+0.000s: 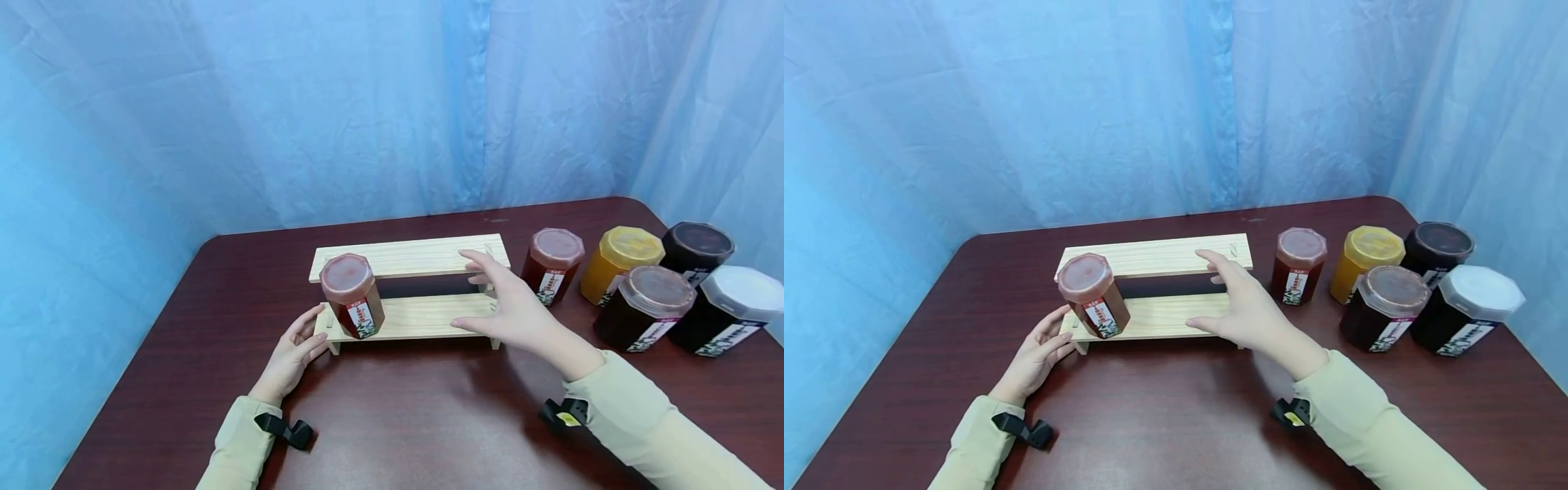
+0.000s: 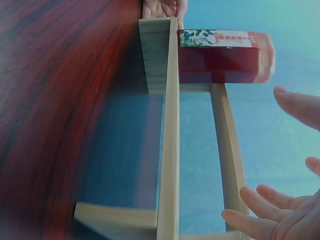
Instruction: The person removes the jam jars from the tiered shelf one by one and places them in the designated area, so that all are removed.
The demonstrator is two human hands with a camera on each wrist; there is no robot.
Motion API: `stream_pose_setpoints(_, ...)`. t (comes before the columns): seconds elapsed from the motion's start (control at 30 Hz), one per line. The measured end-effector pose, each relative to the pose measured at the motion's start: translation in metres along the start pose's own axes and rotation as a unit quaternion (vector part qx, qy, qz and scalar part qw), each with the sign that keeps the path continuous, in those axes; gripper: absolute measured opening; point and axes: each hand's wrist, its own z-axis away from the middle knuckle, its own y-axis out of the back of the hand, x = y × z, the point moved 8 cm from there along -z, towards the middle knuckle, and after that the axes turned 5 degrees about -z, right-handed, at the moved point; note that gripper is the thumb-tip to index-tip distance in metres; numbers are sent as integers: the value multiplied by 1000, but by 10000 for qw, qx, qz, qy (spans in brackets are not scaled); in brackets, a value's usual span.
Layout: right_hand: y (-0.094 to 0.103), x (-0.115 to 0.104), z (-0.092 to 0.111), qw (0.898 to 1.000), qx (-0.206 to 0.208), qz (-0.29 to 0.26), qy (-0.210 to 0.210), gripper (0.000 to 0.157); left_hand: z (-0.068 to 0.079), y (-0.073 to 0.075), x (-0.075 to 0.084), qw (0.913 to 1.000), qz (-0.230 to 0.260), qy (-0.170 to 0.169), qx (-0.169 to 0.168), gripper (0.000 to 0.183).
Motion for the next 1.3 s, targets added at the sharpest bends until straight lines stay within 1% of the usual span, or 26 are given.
stream_pose_setpoints(0.13,-11,-3,-8,9996,-198,-199,-101,95,0,-1,0,10000,-7,-6,-11,61)
stream_pose_setpoints(0.27,-19,-10,-17,9992,-309,-256,-9,99,-1,-1,1,10000,0,-17,-35,60)
stream_pose_setpoints(0.4,-23,-21,-27,9990,-347,-280,101,101,-1,0,1,10000,30,-14,8,59)
stream_pose_setpoints(0.57,-28,-27,-38,9979,-338,-551,93,102,0,0,2,9999,78,-16,98,58)
stream_pose_setpoints(0.73,-37,-32,-44,9969,-376,-683,122,102,0,-2,5,9999,109,-101,54,60)
stream_pose_setpoints(0.97,-57,-40,-52,9960,-584,-651,186,103,0,-3,6,9999,110,-83,26,60)
stream_pose_setpoints(1.1,-69,-42,-56,9961,-697,-499,230,102,1,-4,6,9999,92,-58,24,60)
stream_pose_setpoints(1.23,-80,-45,-58,9957,-795,-337,348,101,1,-3,5,10000,46,-24,24,61)
stream_pose_setpoints(1.3,-84,-47,-58,9950,-811,-314,488,101,1,-3,4,10000,45,-21,22,61)
